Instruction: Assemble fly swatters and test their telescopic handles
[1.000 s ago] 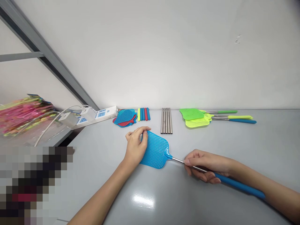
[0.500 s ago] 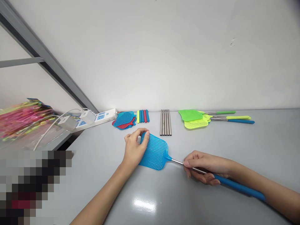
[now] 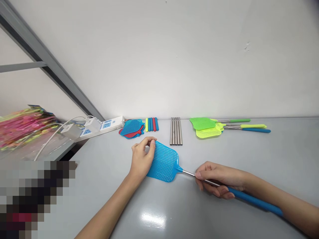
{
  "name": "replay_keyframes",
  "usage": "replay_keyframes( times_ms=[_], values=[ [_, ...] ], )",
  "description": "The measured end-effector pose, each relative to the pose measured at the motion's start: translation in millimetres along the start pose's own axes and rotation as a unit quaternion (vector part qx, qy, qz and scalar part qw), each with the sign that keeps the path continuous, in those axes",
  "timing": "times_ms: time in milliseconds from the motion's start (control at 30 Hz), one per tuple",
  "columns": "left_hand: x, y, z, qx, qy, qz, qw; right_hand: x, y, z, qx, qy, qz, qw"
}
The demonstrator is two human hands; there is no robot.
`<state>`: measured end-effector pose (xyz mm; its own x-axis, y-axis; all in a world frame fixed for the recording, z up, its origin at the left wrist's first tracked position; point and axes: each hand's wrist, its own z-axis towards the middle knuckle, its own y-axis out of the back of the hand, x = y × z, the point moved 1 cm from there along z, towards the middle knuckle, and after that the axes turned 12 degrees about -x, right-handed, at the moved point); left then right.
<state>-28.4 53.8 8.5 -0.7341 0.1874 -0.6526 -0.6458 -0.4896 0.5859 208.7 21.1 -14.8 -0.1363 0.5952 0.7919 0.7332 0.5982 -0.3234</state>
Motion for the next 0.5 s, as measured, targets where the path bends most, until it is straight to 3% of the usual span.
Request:
replay_keyframes(
  times_ms=[500],
  values=[
    [4.6, -2.1, 2.2, -0.006, -0.007, -0.047, 0.999, -2.4, 5.0, 1.7, -0.002, 0.01, 0.034, 0.999]
  ],
)
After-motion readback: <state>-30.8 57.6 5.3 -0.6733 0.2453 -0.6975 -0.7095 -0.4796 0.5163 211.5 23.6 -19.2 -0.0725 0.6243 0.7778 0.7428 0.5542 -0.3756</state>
